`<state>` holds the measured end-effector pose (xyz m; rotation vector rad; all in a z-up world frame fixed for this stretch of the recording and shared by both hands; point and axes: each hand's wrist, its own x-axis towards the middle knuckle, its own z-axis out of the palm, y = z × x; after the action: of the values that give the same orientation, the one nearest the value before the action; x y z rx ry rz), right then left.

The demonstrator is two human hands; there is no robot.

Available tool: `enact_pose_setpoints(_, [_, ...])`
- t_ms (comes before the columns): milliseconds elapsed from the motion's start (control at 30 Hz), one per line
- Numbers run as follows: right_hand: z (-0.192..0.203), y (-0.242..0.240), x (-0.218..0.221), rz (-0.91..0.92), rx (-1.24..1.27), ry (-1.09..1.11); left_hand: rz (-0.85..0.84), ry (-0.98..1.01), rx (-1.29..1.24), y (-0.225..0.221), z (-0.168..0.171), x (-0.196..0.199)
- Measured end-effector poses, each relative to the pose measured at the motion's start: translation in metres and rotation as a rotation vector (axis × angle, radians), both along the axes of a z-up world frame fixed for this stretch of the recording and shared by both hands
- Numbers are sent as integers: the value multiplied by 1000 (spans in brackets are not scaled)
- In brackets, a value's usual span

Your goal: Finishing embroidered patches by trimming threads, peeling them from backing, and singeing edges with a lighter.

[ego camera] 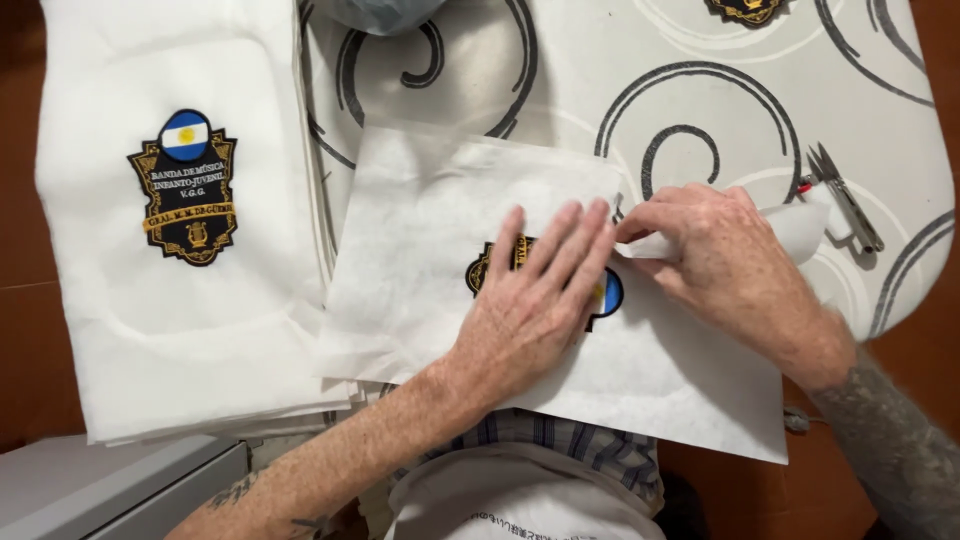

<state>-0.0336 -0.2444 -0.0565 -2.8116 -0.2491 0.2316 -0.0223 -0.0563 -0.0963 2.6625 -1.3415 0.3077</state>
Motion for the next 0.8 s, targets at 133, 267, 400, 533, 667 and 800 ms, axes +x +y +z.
enact_pose_setpoints(133, [1, 5, 0, -16, 98, -104, -29, 73, -125, 4, 6, -2])
enact_pose_setpoints(267, [-14, -2, -3, 57, 145, -166, -7, 75, -112, 3, 3, -2])
enact_pose_setpoints(400, [-20, -1, -11, 147, 11, -332, 15, 70, -106, 4, 1, -3])
enact_pose_setpoints(533, [-23, -3, -14, 169, 17, -404, 19, 62, -91, 3, 0, -3])
enact_pose_setpoints(667, [-14, 0, -21, 227, 49, -426, 20, 62, -129, 4, 1, -3])
enact_pose_setpoints(800, [-12, -5, -17, 100, 26, -198, 10, 91, -155, 4, 1, -5])
